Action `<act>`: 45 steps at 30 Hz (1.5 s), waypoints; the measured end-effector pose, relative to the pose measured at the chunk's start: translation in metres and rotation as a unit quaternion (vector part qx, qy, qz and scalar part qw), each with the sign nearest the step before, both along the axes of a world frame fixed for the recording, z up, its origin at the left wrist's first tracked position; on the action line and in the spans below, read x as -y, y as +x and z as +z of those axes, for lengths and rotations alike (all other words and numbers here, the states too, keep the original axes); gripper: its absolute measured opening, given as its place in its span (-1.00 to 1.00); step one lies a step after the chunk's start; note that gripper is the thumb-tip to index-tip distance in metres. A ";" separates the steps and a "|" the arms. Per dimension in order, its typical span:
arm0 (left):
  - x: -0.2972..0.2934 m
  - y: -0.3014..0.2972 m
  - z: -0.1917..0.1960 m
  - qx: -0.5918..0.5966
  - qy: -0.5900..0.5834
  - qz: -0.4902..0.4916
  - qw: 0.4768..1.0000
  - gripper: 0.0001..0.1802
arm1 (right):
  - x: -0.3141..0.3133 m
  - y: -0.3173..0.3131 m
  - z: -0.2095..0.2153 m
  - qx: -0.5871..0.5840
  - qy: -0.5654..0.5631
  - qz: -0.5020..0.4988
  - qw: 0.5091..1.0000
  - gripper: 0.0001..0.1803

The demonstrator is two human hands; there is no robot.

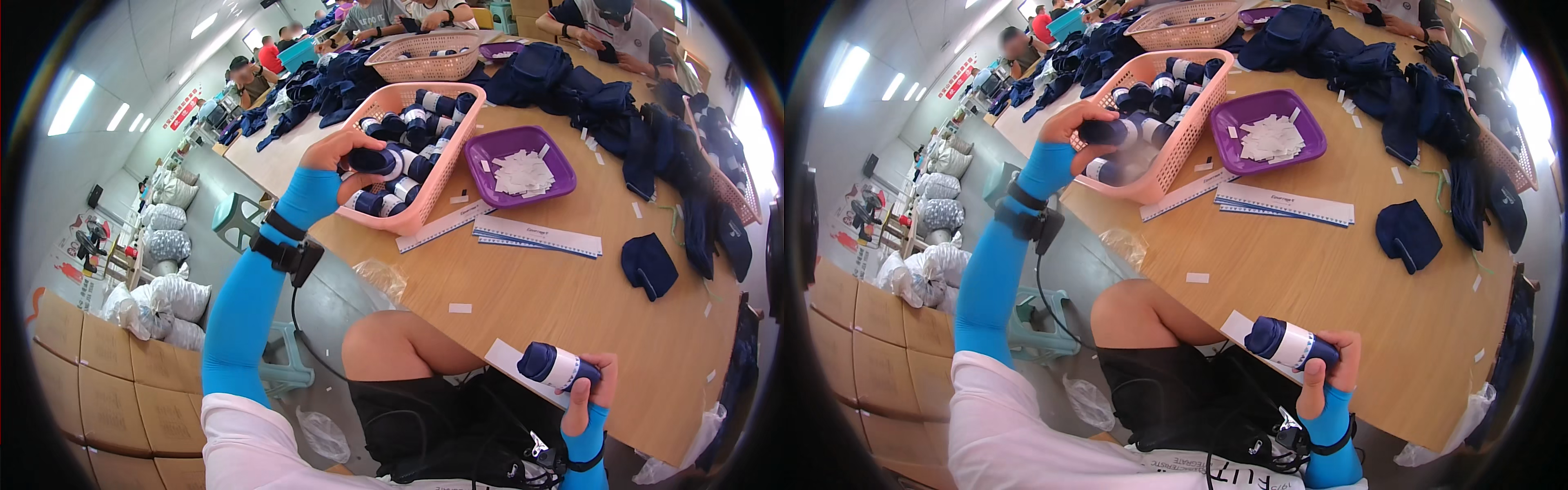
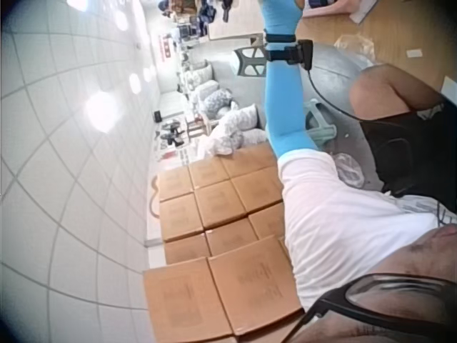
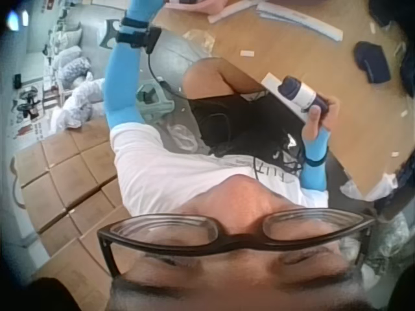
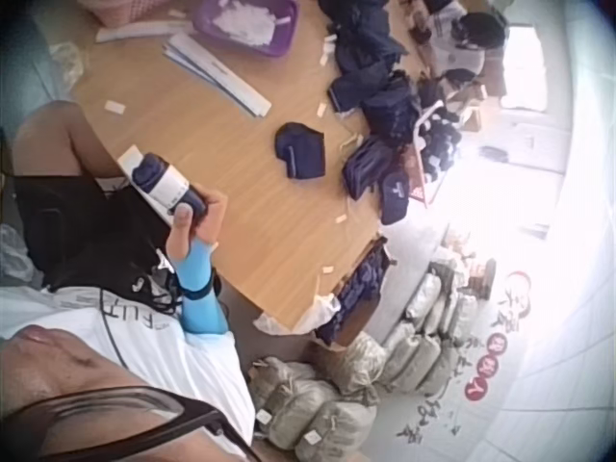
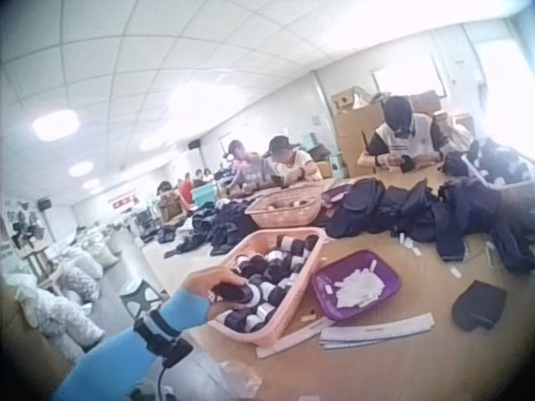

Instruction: Manually wrapping pairs of folded socks with paper bands.

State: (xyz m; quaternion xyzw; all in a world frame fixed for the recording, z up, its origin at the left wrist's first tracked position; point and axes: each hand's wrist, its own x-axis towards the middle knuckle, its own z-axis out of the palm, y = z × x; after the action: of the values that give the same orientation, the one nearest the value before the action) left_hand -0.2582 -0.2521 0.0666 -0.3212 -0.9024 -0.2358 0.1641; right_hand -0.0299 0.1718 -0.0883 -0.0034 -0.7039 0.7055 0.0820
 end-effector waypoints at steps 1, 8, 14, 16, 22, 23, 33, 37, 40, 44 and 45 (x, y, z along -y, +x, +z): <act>-0.001 0.004 -0.005 0.001 0.000 0.001 1.000 -0.50 | 0.000 0.000 0.000 0.001 0.000 0.001 1.000 -0.26; -0.027 0.035 -0.018 0.189 0.438 -0.056 0.877 -0.35 | 0.003 -0.001 -0.002 -0.009 -0.004 -0.013 1.000 -0.26; -0.023 0.046 -0.018 0.287 0.549 -0.081 0.780 -0.45 | 0.004 -0.002 -0.004 -0.017 -0.006 -0.022 1.000 -0.28; -0.020 0.048 -0.018 0.276 0.549 -0.070 0.786 -0.47 | 0.004 -0.002 -0.004 -0.019 -0.007 -0.022 1.000 -0.29; 0.000 0.047 -0.033 0.262 0.570 -0.070 0.775 -0.52 | 0.002 -0.002 -0.005 -0.024 -0.008 -0.024 0.999 -0.29; 0.001 0.047 -0.035 0.262 0.568 -0.069 0.777 -0.52 | 0.002 -0.003 -0.005 -0.023 -0.007 -0.024 0.999 -0.29; 0.048 -0.008 0.002 0.042 0.568 0.020 0.821 -0.63 | 0.001 -0.005 -0.007 -0.032 -0.014 -0.016 0.999 -0.28; 0.009 0.014 0.010 0.043 0.535 0.024 0.843 -0.59 | 0.000 0.000 -0.007 -0.029 -0.022 -0.032 0.999 -0.28; -0.018 0.070 -0.013 0.058 0.395 0.070 0.914 -0.53 | 0.006 0.004 -0.010 -0.019 -0.028 -0.031 0.999 -0.27; -0.079 0.143 -0.065 0.126 0.375 -0.052 0.917 -0.66 | -0.008 0.010 -0.015 -0.021 0.058 -0.018 0.998 -0.26; -0.093 0.154 -0.082 0.132 0.368 -0.071 0.918 -0.56 | -0.006 0.007 -0.014 -0.047 0.049 -0.047 0.997 -0.26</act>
State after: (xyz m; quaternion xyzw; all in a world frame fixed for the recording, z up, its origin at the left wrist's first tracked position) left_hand -0.1041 -0.1589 -0.0157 -0.2668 -0.7403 -0.6026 0.1330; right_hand -0.0227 0.1781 -0.1022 0.0003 -0.7324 0.6646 0.1482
